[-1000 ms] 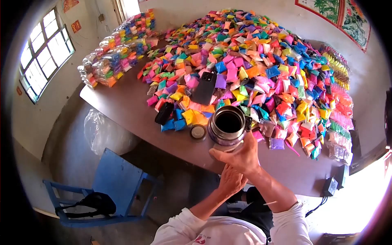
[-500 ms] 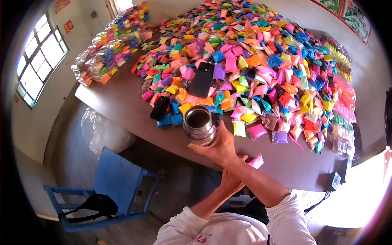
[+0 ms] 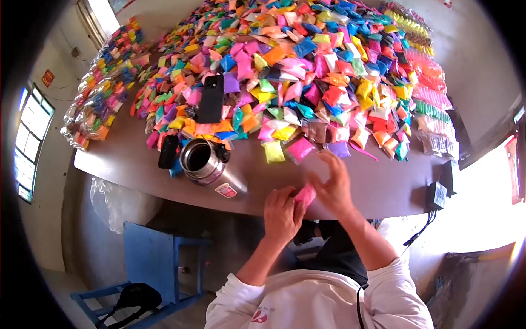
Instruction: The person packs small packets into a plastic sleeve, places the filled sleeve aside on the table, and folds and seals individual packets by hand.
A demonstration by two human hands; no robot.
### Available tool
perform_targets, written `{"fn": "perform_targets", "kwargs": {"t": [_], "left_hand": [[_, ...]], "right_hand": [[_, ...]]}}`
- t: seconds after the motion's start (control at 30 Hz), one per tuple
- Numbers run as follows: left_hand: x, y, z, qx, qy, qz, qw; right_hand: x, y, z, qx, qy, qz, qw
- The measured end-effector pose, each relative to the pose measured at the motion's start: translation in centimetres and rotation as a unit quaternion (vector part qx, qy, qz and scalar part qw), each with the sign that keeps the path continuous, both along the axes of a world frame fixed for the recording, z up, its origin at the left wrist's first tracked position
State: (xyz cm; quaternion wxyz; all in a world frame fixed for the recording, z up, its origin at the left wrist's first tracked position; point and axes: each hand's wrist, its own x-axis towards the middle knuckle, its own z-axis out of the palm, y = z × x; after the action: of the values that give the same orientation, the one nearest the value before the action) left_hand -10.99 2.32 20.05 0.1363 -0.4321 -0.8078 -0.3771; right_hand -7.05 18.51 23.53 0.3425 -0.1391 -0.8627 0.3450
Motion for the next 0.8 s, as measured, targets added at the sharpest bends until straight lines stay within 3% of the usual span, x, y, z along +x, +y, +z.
{"fn": "perform_targets", "kwargs": {"t": [0.07,0.3,0.43,0.5,0.63,0.7,0.8], "left_hand": [[0.1,0.1,-0.2,-0.008,0.040,0.042,0.998],[0.1,0.6,-0.8,-0.014,0.034,0.047,0.998],[0.0,0.6,-0.9,-0.017,0.019,0.059,0.998],[0.1,0.5,-0.6,-0.020,0.004,0.052,0.998],[0.1,0.3,-0.4,-0.016,-0.007,0.031,0.999],[0.1,0.3,-0.2,-0.009,-0.012,0.024,1.000],[0.0,0.1,0.4,0.005,-0.027,0.011,1.000]], "right_hand": [[2.5,2.0,-1.4,0.012,-0.118,-0.057,0.991],[4.5,0.2,-2.4,0.110,-0.106,0.041,0.987],[3.5,-1.2,-1.9,0.020,-0.058,0.053,0.997],[3.4,-1.3,-1.3,-0.295,-0.097,0.110,0.944],[3.0,-1.0,-1.6,-0.249,-0.075,0.101,0.960],[2.9,-0.1,-1.7,-0.398,-0.053,0.180,0.898],[2.6,0.1,-1.1,-0.460,-0.060,0.215,0.860]]}}
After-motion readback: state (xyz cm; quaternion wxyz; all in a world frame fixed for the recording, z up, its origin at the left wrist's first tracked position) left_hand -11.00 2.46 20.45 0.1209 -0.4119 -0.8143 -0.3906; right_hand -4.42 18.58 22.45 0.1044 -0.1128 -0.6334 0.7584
